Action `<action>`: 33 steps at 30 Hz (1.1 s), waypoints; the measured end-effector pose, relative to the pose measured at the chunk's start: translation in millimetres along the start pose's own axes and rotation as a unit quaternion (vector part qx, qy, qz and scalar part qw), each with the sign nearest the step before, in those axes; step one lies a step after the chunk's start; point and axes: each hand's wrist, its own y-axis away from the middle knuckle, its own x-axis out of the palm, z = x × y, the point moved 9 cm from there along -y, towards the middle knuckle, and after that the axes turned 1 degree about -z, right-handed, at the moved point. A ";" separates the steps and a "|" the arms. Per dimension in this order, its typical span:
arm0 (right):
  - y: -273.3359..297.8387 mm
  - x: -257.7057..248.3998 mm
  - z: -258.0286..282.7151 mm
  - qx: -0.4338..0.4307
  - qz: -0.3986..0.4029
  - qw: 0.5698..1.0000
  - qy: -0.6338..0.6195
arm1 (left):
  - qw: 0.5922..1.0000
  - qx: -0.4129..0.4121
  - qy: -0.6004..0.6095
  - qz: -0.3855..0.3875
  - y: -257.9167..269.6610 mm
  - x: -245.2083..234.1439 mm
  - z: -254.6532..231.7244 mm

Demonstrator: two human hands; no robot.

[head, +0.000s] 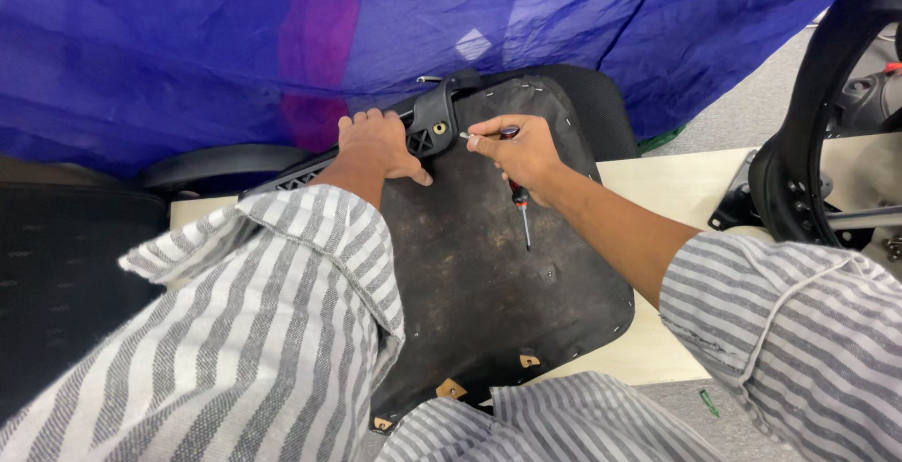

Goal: The person uses a screwdriver to tighten screws on a black plastic chair frame, securing it to a chair seat. They then pick up a small black knob and screw it into the frame by hand, followed by further tightening with the screwdriver.

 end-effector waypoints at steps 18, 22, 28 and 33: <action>33.4 -4.5 10.3 -0.082 -0.012 0.996 -0.019 | 0.998 0.000 0.060 -0.010 47.0 -19.3 -25.6; 40.4 -14.7 2.9 -0.050 -0.008 0.998 -0.039 | 0.998 0.007 0.056 -0.031 54.7 -20.9 -38.9; 57.4 -42.3 6.7 -0.085 -0.043 0.995 -0.037 | 0.996 0.029 0.053 -0.058 61.3 -27.4 -65.7; 73.2 -68.2 8.0 -0.073 -0.088 0.993 -0.024 | 0.996 0.053 0.042 -0.061 65.8 -35.0 -93.5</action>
